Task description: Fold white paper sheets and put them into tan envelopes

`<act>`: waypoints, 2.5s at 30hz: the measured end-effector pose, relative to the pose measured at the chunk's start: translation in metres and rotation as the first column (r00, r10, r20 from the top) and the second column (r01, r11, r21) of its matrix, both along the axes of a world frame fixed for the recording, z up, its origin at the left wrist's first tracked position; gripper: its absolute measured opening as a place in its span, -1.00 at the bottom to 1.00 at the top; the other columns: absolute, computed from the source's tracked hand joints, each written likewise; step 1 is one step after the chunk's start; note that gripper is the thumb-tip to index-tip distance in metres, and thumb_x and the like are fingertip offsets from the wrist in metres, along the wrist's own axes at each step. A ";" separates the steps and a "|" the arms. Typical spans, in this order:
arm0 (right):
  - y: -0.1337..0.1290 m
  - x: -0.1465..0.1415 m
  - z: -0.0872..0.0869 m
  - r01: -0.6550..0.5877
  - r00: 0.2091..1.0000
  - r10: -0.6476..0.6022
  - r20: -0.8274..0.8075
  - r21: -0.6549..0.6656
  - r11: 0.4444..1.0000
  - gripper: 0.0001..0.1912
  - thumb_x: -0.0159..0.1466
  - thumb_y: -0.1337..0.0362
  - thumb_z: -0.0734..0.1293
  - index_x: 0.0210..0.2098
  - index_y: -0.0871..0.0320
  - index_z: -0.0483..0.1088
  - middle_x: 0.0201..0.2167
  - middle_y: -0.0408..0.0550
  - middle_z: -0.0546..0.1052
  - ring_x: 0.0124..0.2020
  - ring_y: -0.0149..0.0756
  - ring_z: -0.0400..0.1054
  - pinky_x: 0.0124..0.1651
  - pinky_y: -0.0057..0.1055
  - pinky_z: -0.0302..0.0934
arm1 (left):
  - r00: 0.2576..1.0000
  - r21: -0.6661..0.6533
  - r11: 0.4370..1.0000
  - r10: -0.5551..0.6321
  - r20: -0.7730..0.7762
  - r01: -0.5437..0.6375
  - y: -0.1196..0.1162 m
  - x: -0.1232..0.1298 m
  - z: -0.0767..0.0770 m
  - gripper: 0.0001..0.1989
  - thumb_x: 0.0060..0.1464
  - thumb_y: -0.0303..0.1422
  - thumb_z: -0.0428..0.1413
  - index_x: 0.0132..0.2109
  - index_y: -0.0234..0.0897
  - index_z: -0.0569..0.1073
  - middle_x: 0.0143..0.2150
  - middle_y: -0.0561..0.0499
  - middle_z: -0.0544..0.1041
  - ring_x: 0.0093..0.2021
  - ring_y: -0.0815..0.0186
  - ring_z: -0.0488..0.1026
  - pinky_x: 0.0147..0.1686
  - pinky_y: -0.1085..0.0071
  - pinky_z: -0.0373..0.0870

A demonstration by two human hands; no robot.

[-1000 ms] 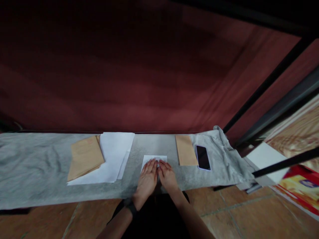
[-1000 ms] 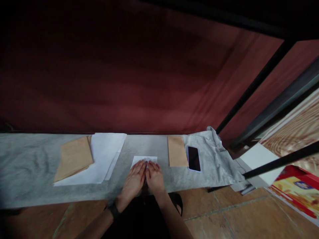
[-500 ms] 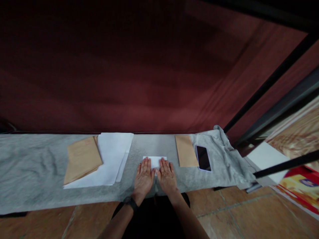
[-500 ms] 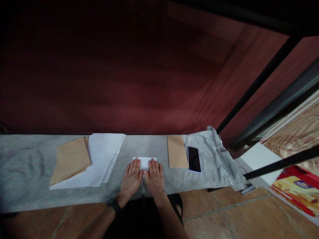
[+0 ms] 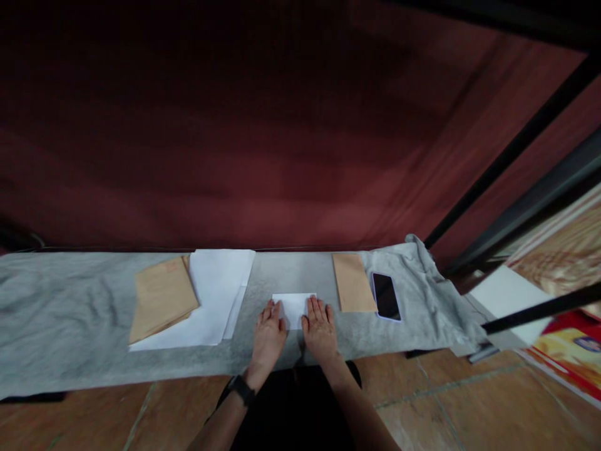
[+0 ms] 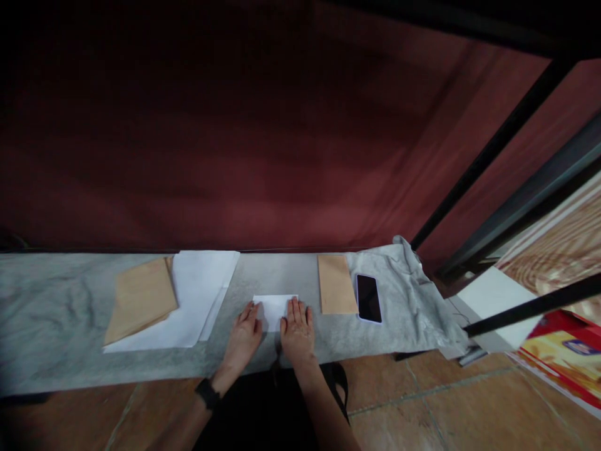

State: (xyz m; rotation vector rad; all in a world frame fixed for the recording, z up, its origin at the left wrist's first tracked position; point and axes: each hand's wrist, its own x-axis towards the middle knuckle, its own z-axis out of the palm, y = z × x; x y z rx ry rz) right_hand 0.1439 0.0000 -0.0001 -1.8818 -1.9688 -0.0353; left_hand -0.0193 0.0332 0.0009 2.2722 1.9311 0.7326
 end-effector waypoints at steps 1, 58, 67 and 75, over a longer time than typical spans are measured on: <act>0.000 0.000 0.000 0.003 1.000 -0.003 -0.003 0.000 1.000 -0.47 0.44 0.28 0.13 0.37 0.26 0.13 0.36 0.18 0.21 0.38 -0.08 0.09 0.36 0.03 -0.04 | 1.000 0.003 1.000 -0.001 0.008 0.001 0.001 -0.001 0.001 -0.51 0.14 -0.51 -0.06 0.20 -0.35 0.41 0.24 -0.23 0.45 0.18 0.08 0.43 0.13 0.10 0.41; 0.017 0.002 -0.011 -0.027 1.000 0.026 0.014 0.062 0.998 -0.46 0.47 0.15 0.12 0.36 0.27 0.15 0.35 0.18 0.23 0.37 -0.08 0.10 0.38 -0.01 -0.05 | 0.949 -0.045 0.993 -0.119 -0.292 0.111 0.001 0.024 -0.004 -0.42 0.32 -0.31 -0.22 0.39 -0.50 0.16 0.43 -0.25 0.14 0.45 0.13 0.02 0.39 0.09 -0.03; 0.011 0.010 -0.013 0.036 0.999 -0.036 0.002 0.098 0.995 -0.43 0.48 0.13 0.07 0.38 0.30 0.10 0.35 0.21 0.22 0.34 -0.01 0.14 0.36 0.01 -0.05 | 0.968 -0.064 0.998 -0.009 -0.252 -0.007 0.009 0.005 0.004 -0.41 0.34 -0.24 -0.23 0.39 -0.46 0.16 0.42 -0.24 0.17 0.43 0.09 0.07 0.37 0.05 0.01; 0.010 0.008 -0.013 0.034 0.999 -0.033 -0.008 0.087 0.996 -0.43 0.47 0.16 0.08 0.38 0.31 0.10 0.35 0.24 0.21 0.36 0.00 0.12 0.36 0.04 -0.07 | 0.963 0.080 0.975 -0.188 -0.191 0.207 -0.019 0.011 0.003 -0.42 0.36 -0.22 -0.19 0.40 -0.44 0.14 0.42 -0.24 0.17 0.44 0.09 0.06 0.35 0.07 0.11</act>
